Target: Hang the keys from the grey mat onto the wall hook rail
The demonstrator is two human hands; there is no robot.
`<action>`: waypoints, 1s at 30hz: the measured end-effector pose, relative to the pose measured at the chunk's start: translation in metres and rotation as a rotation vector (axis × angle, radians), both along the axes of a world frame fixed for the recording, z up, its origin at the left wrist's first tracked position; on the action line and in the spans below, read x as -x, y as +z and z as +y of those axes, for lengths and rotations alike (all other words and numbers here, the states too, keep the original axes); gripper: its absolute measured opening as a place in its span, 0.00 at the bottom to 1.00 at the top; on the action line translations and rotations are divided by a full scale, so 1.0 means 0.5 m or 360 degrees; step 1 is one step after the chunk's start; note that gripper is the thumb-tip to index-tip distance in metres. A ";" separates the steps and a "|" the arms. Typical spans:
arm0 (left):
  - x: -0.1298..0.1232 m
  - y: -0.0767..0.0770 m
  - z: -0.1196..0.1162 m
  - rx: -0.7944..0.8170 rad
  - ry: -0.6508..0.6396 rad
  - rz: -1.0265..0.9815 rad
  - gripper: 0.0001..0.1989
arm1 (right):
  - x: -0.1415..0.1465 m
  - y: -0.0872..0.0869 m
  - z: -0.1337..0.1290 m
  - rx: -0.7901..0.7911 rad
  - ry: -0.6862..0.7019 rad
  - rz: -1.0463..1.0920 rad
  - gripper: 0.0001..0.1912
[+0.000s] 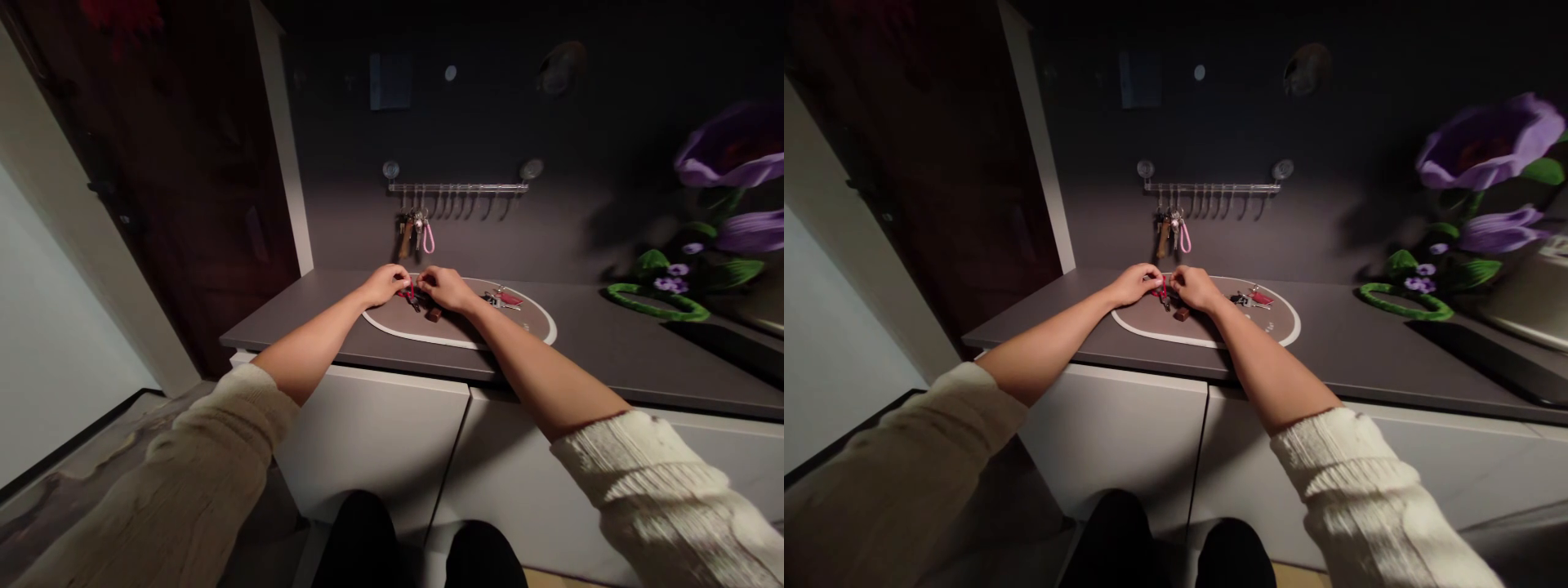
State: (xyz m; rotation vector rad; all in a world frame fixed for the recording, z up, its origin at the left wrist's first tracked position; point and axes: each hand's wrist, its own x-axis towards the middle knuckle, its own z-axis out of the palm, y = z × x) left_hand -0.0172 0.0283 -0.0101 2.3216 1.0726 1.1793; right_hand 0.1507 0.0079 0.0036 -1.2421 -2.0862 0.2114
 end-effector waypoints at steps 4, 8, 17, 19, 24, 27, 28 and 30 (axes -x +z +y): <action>-0.005 0.007 -0.011 0.0141 0.0000 -0.0201 0.05 | 0.002 0.000 -0.002 0.0036 0.0013 0.0075 0.02; -0.005 0.011 -0.011 0.0224 -0.0053 -0.0369 0.05 | 0.005 -0.001 -0.010 0.0133 0.0086 0.0255 0.02; -0.004 0.011 -0.003 0.0351 -0.0200 -0.0670 0.11 | 0.014 0.001 -0.026 0.0337 0.0188 0.0521 0.03; -0.004 0.011 -0.003 0.0385 -0.0230 -0.0723 0.12 | 0.015 0.002 -0.026 0.0351 0.0181 0.0537 0.05; -0.008 0.012 -0.006 0.0445 -0.0326 -0.0800 0.15 | 0.015 0.001 -0.018 0.0209 0.0157 0.0399 0.06; -0.010 0.014 -0.008 0.0471 -0.0355 -0.0828 0.15 | 0.013 -0.001 -0.011 0.0090 0.0162 0.0274 0.08; -0.010 0.014 -0.009 0.0474 -0.0352 -0.0837 0.15 | 0.012 -0.002 -0.009 0.0063 0.0167 0.0248 0.08; -0.010 0.015 -0.008 0.0478 -0.0340 -0.0849 0.15 | 0.011 -0.001 -0.006 0.0030 0.0167 0.0215 0.08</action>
